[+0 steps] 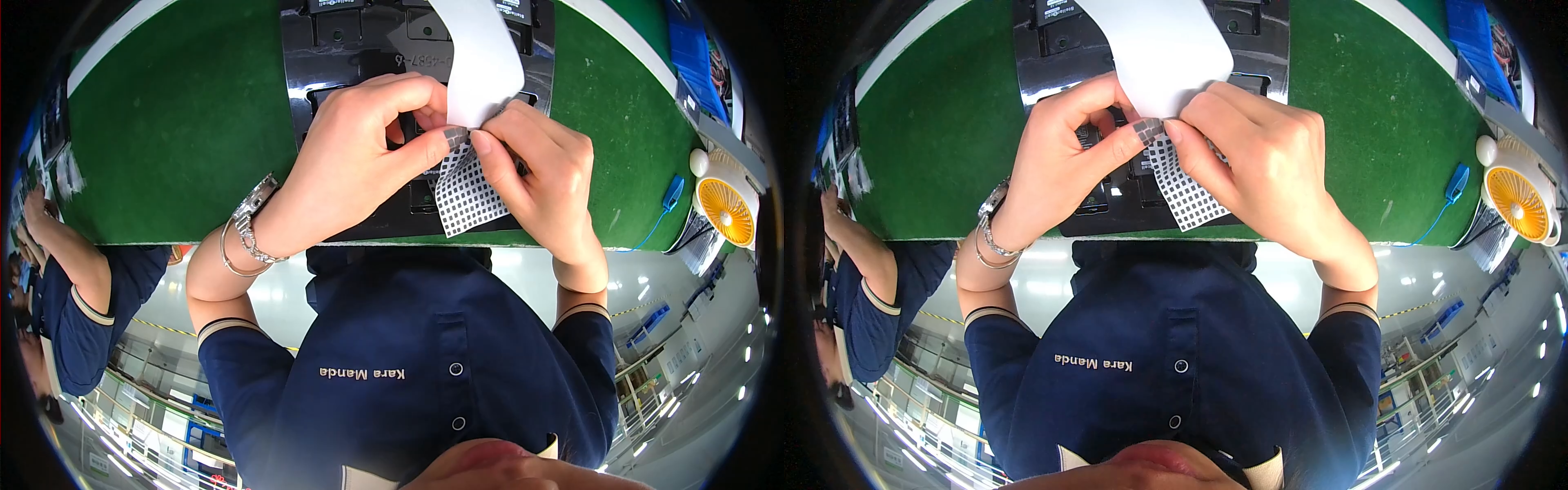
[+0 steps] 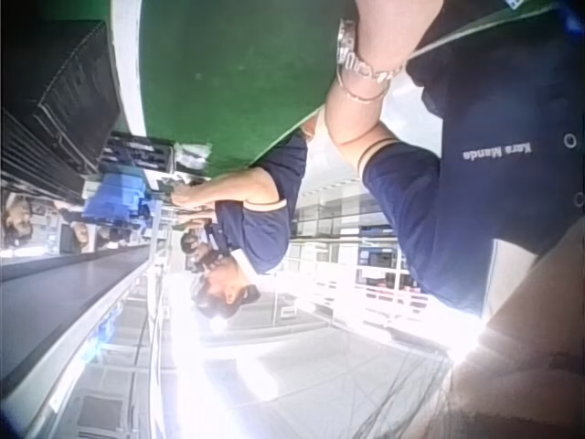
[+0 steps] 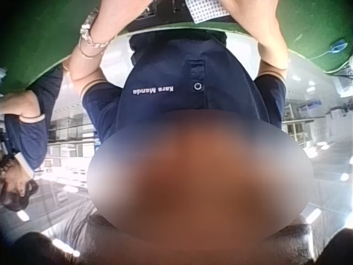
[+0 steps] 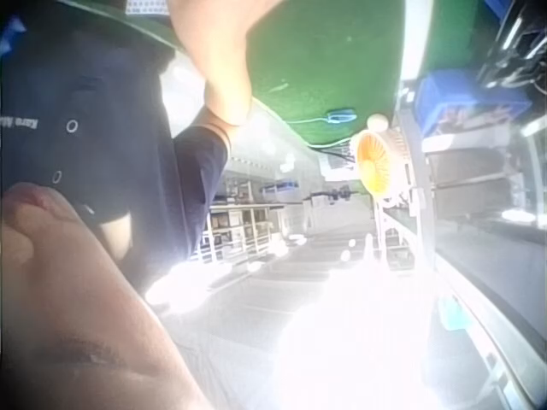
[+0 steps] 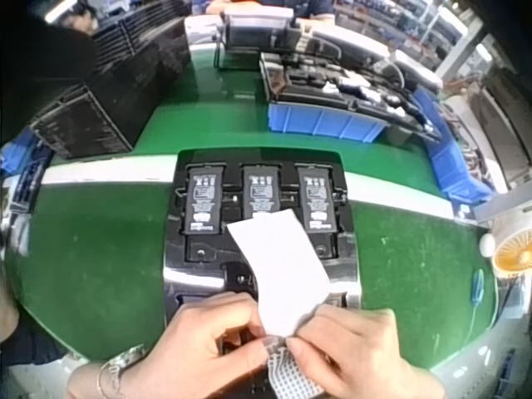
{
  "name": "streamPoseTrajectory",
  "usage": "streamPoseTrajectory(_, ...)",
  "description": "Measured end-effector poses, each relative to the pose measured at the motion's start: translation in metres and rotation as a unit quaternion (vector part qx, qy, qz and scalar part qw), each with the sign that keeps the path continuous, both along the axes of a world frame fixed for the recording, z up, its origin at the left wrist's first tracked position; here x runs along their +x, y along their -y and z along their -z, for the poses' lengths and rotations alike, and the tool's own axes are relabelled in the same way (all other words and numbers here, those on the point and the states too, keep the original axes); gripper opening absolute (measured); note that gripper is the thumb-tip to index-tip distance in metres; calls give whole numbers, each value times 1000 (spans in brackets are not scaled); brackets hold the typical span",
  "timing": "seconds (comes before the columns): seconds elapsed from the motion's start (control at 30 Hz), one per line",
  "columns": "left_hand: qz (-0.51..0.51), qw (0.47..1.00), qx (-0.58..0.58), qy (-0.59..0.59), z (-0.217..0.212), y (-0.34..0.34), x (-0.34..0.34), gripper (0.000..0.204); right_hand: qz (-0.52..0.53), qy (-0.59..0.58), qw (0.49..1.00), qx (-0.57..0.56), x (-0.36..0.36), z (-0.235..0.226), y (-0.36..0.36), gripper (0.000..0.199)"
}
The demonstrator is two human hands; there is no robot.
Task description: The person assembles electronic components by attaching cables and adhesive labels to battery modules in a plastic tray by hand.
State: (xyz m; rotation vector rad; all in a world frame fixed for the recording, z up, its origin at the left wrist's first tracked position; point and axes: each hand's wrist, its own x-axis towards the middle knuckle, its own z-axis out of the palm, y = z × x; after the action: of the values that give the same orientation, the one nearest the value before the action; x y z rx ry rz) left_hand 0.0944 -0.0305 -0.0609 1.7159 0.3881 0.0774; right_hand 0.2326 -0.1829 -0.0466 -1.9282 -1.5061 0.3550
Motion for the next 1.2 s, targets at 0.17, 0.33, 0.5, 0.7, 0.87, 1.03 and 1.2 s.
streamPoseTrajectory(0.17,19,998,-38,-53,-2,-2,1,14,-7,-10,1000,2,1,-6,1,13)
streamPoseTrajectory(0.33,30,996,-70,-48,5,-5,-1,15,2,-109,994,-13,-3,-8,1,13)
streamPoseTrajectory(0.5,51,988,-134,-54,2,-6,0,16,2,-168,985,-32,-4,-7,1,11)
streamPoseTrajectory(0.7,17,991,-132,-15,7,-1,0,10,15,-205,977,-62,-4,-12,1,12)
streamPoseTrajectory(0.87,8,989,-151,5,7,0,0,14,12,-202,977,-65,-3,-12,1,13)
streamPoseTrajectory(1.03,8,989,-146,9,6,1,0,14,14,-200,977,-65,-4,-11,0,12)
streamPoseTrajectory(1.2,15,990,-135,-25,6,0,0,12,15,-80,996,-28,-6,-6,1,12)
